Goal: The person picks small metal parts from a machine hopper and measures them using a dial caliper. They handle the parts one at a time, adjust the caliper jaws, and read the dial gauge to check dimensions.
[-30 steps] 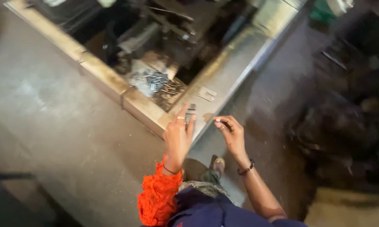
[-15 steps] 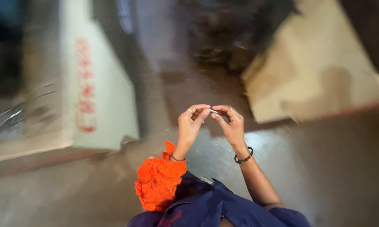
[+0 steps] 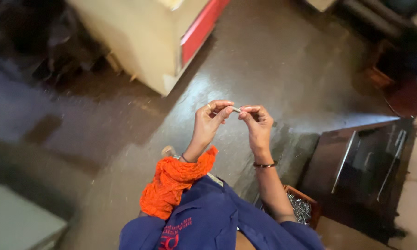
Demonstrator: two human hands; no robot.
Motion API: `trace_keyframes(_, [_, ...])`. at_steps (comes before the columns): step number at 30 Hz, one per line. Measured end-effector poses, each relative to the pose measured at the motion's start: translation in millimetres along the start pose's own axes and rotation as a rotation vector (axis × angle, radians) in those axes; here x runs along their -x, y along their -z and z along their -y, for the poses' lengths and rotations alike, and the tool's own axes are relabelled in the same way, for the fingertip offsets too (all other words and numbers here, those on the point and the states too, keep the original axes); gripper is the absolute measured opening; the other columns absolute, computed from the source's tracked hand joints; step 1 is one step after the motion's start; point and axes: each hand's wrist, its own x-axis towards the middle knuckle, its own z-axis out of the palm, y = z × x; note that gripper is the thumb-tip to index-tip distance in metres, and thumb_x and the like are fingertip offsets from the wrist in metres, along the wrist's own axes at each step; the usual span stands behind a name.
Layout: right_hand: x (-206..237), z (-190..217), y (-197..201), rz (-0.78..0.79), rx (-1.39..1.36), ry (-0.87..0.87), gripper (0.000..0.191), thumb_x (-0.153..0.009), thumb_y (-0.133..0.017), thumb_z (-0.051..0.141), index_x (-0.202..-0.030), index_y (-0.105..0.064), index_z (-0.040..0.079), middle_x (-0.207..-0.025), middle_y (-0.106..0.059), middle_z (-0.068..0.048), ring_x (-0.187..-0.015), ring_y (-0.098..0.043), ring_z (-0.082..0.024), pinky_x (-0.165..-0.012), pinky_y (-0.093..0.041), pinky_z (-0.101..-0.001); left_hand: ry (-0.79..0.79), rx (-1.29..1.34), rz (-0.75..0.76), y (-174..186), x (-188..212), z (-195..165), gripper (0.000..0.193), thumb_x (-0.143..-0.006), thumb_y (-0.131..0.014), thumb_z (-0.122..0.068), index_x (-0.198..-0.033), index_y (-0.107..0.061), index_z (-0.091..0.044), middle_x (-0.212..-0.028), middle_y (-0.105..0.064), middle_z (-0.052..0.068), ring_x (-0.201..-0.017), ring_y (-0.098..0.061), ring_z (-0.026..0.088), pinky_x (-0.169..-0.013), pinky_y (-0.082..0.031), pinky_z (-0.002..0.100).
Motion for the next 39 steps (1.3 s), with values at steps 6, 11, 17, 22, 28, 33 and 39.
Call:
trace_keyframes(6, [-116.5, -40.6, 56.8, -0.108, -0.073, -0.039, 0.011, -0.095, -0.073, 0.003, -0.104, -0.068, 0.001, -0.100, -0.071, -0.007, -0.084, -0.066, -0.013, -0.079, -0.057, -0.0291, 0.041, 0.022, 0.018, -45.8, -127.3, 48.7, 0.028, -0.095, -0.074, -0.021, -0.118, -0.075, -0.005, -0.100, -0.075, 0.001, -0.085, -0.065, 0.006, -0.071, -0.056, 0.023])
trace_keyframes(11, [-273.9, -58.2, 106.5, -0.195, 0.095, -0.143, 0.013, -0.094, -0.071, 0.005, -0.106, -0.069, 0.000, -0.094, -0.071, -0.006, -0.079, -0.065, -0.012, -0.075, -0.055, -0.0278, 0.073, 0.166, 0.080, -104.0, -293.9, 92.3, 0.028, -0.097, -0.071, -0.014, -0.122, -0.071, -0.001, -0.111, -0.074, 0.004, -0.092, -0.067, 0.009, -0.078, -0.056, 0.025])
trace_keyframes(17, [-423.0, -36.3, 199.1, -0.290, 0.219, -0.091, 0.013, -0.097, -0.071, 0.005, -0.109, -0.070, -0.001, -0.094, -0.070, -0.005, -0.082, -0.065, -0.011, -0.076, -0.054, -0.0260, 0.060, 0.263, 0.195, -202.8, -448.2, 117.1, 0.034, -0.097, -0.071, -0.015, -0.129, -0.066, -0.003, -0.111, -0.072, 0.003, -0.097, -0.066, 0.008, -0.081, -0.055, 0.025])
trace_keyframes(22, [-550.5, -73.1, 255.9, -0.250, 0.026, -0.073, 0.016, -0.095, -0.073, 0.003, -0.109, -0.069, -0.001, -0.097, -0.071, -0.005, -0.085, -0.066, -0.012, -0.081, -0.055, -0.0260, 0.108, 0.277, 0.187, -251.6, -578.5, 158.5, 0.030, -0.098, -0.074, -0.017, -0.122, -0.069, 0.000, -0.107, -0.074, 0.003, -0.096, -0.068, 0.010, -0.079, -0.054, 0.025])
trace_keyframes(28, [-754.0, -110.3, 330.6, -0.064, 0.070, -0.110, 0.015, -0.097, -0.072, 0.005, -0.111, -0.069, 0.000, -0.099, -0.071, -0.005, -0.086, -0.065, -0.012, -0.082, -0.056, -0.0268, 0.019, 0.308, 0.044, -306.5, -765.1, 210.2, 0.030, -0.097, -0.074, -0.018, -0.121, -0.070, 0.000, -0.106, -0.075, 0.004, -0.096, -0.069, 0.010, -0.080, -0.055, 0.024])
trace_keyframes(33, [-937.9, -109.0, 326.5, 0.211, 0.037, -0.132, 0.014, -0.096, -0.072, 0.003, -0.109, -0.069, 0.001, -0.103, -0.070, -0.005, -0.088, -0.066, -0.012, -0.083, -0.057, -0.0278, -0.175, 0.293, -0.170, -320.6, -905.4, 189.6, 0.030, -0.098, -0.074, -0.015, -0.123, -0.068, 0.002, -0.108, -0.075, 0.006, -0.096, -0.067, 0.009, -0.082, -0.054, 0.024])
trace_keyframes(39, [-1115.3, -152.1, 283.9, 0.520, 0.055, -0.123, 0.011, -0.096, -0.072, 0.001, -0.107, -0.069, 0.001, -0.101, -0.069, -0.004, -0.088, -0.066, -0.013, -0.082, -0.056, -0.0278, -0.286, 0.292, -0.489, -300.0, -1041.0, 186.4, 0.031, -0.097, -0.075, -0.011, -0.123, -0.066, 0.003, -0.108, -0.075, 0.009, -0.092, -0.066, 0.012, -0.081, -0.054, 0.026])
